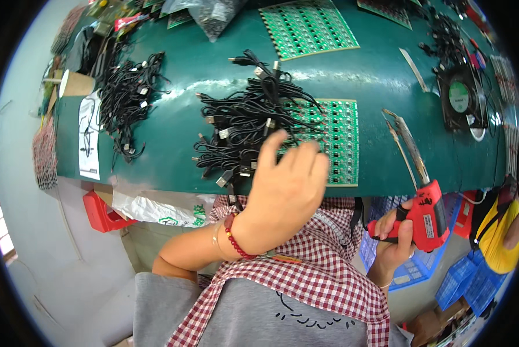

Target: The person attaches wires to LED boards using a soldering iron.

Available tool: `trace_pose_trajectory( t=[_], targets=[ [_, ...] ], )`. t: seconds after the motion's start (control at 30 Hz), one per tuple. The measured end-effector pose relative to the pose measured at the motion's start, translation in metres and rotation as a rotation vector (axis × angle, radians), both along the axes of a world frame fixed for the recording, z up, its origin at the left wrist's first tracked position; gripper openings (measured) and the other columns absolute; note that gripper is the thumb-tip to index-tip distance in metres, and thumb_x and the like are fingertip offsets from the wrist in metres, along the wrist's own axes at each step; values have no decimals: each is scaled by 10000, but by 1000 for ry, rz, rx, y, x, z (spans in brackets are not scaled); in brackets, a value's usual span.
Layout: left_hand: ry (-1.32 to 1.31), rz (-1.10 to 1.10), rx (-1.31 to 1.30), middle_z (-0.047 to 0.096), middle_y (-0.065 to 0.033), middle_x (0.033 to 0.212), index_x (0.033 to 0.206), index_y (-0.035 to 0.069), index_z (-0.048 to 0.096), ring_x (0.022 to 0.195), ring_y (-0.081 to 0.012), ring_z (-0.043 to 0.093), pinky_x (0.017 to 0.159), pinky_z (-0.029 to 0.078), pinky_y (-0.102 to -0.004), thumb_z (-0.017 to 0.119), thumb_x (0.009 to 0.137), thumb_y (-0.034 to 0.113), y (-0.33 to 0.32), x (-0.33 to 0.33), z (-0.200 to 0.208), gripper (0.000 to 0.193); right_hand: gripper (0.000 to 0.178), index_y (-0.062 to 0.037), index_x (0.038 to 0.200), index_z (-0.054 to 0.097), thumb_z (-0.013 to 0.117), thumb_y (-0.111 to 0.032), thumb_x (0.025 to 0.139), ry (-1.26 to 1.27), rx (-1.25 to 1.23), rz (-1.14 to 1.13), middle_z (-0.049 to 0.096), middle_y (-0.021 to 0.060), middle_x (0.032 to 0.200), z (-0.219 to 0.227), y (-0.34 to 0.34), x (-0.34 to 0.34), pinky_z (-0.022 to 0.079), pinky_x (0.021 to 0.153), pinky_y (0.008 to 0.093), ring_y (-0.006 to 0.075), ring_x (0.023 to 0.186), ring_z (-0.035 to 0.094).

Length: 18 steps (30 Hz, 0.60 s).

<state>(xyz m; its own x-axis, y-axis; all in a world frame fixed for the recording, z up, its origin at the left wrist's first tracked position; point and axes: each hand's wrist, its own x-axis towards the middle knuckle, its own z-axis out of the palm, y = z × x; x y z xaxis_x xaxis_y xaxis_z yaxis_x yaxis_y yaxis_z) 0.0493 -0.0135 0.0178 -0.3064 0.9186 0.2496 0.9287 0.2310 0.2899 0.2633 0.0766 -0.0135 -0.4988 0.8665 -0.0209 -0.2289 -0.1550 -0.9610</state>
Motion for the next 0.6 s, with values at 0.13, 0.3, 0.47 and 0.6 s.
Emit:
trace_pose_trajectory(
  t=[0.13,0.3,0.47,0.6],
  targets=[
    [119,-220,-133,544,-56,836,865,65,575,857,-200,577,874,417,-374,552,763,127,12,-24,19,121,302,4,1187,411,449,-214,982,56,-58,-15,476,47,646,-1,2,3,386,482,241,93,506,422],
    [56,-238,-176,604,-130,1183,942,51,642,1130,-269,555,1077,319,-455,566,825,125,-7,-69,6,158,305,11,1178,404,463,-203,968,37,-63,-69,448,53,614,1,1,3,379,469,244,104,492,404],
    [-21,266,247,645,-131,875,956,42,635,817,-300,632,711,508,-367,559,843,51,-19,-176,10,136,299,8,1170,400,467,-203,969,27,-73,-113,458,53,627,0,2,0,374,454,238,94,493,398],
    [384,325,-242,561,-50,1026,883,107,612,1025,-278,525,801,471,-390,596,718,-25,-69,-274,-25,212,289,1,1164,408,467,-203,968,54,-77,-78,464,56,635,4,4,1,378,452,241,97,492,405]
  ],
)
